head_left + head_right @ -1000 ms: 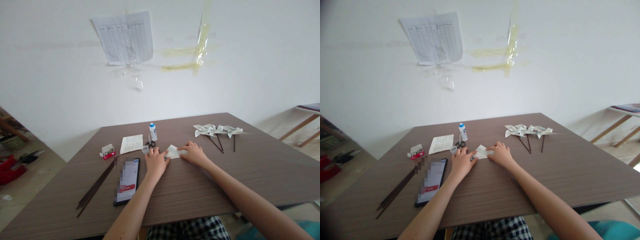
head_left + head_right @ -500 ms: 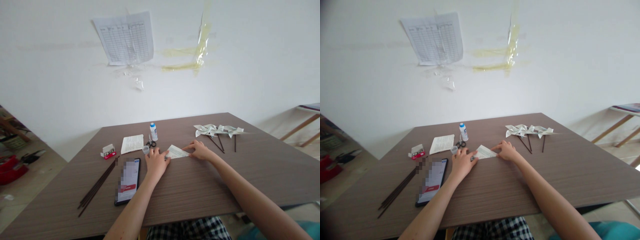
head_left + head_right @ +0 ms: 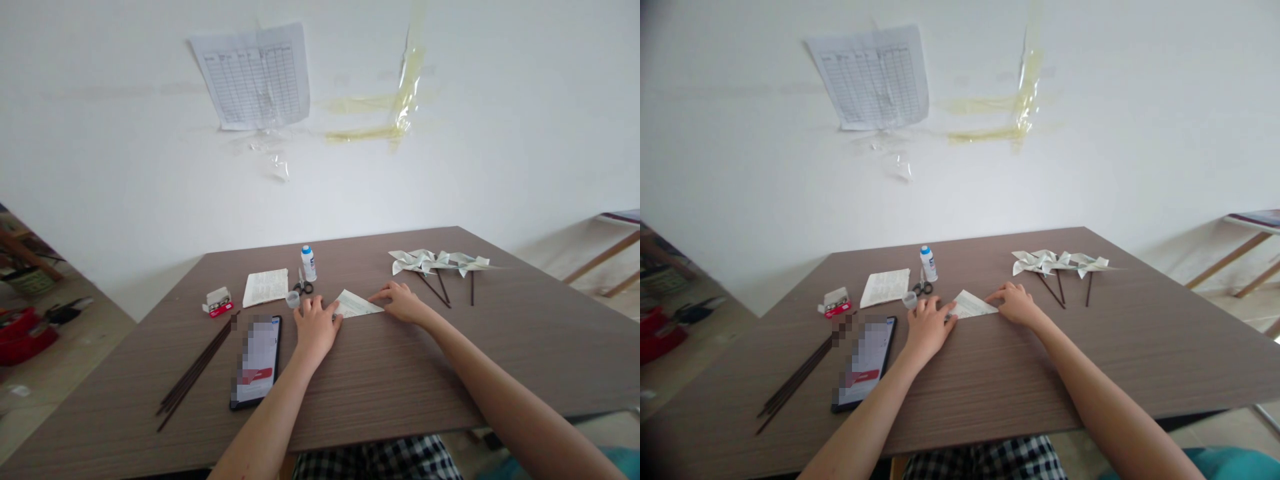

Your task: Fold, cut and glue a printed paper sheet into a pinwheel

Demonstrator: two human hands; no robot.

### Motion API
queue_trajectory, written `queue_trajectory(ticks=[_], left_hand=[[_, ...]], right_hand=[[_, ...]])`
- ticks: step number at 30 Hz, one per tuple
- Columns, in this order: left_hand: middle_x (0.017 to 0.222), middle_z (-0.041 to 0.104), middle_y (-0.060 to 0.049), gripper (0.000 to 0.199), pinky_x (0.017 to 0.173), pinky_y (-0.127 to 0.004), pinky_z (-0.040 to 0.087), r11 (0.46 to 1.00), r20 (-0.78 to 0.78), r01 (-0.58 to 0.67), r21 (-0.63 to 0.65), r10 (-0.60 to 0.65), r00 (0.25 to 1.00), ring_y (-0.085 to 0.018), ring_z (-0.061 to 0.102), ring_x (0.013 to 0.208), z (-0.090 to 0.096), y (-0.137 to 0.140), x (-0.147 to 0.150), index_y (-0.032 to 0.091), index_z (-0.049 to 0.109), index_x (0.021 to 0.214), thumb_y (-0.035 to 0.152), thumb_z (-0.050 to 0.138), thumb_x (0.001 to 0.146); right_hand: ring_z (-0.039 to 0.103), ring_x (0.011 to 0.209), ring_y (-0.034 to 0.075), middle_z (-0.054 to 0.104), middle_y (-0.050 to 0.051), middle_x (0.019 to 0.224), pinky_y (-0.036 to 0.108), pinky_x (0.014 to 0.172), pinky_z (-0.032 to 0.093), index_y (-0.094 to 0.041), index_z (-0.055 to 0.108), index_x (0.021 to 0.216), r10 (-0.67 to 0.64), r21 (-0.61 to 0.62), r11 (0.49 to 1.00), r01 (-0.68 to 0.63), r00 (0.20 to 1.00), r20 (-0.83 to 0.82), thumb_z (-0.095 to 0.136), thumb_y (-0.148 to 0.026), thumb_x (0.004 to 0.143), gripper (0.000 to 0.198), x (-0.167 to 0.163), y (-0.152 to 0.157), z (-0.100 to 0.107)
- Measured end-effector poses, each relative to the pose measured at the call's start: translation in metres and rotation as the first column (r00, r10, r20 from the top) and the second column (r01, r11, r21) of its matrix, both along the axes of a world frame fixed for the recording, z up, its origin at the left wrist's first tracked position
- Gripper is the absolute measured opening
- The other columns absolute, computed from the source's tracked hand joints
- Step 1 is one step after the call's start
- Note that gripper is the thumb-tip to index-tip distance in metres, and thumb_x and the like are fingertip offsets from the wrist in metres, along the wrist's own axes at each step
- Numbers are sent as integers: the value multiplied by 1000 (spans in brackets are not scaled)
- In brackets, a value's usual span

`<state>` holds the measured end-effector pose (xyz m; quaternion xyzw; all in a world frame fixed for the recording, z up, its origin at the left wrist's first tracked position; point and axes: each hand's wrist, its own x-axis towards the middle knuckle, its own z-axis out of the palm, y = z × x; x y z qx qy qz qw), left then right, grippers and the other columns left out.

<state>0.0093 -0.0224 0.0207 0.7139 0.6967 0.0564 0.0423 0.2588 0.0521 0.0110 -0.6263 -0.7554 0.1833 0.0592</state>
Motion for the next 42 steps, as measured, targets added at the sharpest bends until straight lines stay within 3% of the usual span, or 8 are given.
queue_trajectory(ticks=[4,10,14,20,30,37,42], left_hand=[[185,72,-12,50,143,-71,50,1000,16,21,20,-22,1000,-45,61,167,-3,-1,1,43,82,174,34,66,127],[182,75,-9,42,144,-67,50,999,39,41,32,-43,998,-43,63,167,-4,5,3,42,93,158,31,71,125],[180,77,-10,35,144,-62,51,997,52,49,62,-52,997,-42,65,166,-6,10,7,36,96,152,37,78,123],[172,82,-9,28,141,-65,53,993,61,46,106,-53,997,-42,70,160,-11,12,11,37,97,144,40,86,118],[174,81,-11,33,143,-66,50,998,81,27,61,-32,996,-44,68,163,-7,14,14,34,96,147,38,87,115],[180,77,-10,38,144,-66,50,1000,106,6,29,-9,994,-44,67,165,-3,13,8,37,95,150,30,86,114],[182,76,-9,42,144,-64,51,1000,117,-6,10,5,993,-44,67,166,0,12,-1,39,95,152,25,84,114]], right_hand=[[62,168,43,77,14,169,60,139,51,-41,91,163,10,65,998,-10,1000,-3,65,-26,119,53,-21,-10,-6],[62,165,43,74,17,170,58,140,50,-36,84,171,70,149,987,-64,997,-37,81,-39,114,56,-45,-20,-19],[60,168,42,72,15,172,58,142,48,-37,82,172,55,140,989,-48,997,-47,83,-42,114,58,-46,-17,-23],[61,170,41,71,14,173,55,144,46,-37,83,169,21,137,990,-13,998,-57,86,-48,113,57,-48,-15,-25],[59,171,43,70,13,176,60,144,43,-42,84,166,-22,97,995,28,998,-67,87,-41,110,56,-53,-11,-25],[58,171,42,68,10,176,56,142,46,-47,86,165,-24,70,997,28,998,-56,87,-39,107,58,-41,-2,-26],[55,174,44,64,8,182,61,144,44,-50,84,168,2,24,1000,-1,999,-48,84,-36,107,63,-30,1,-21]])
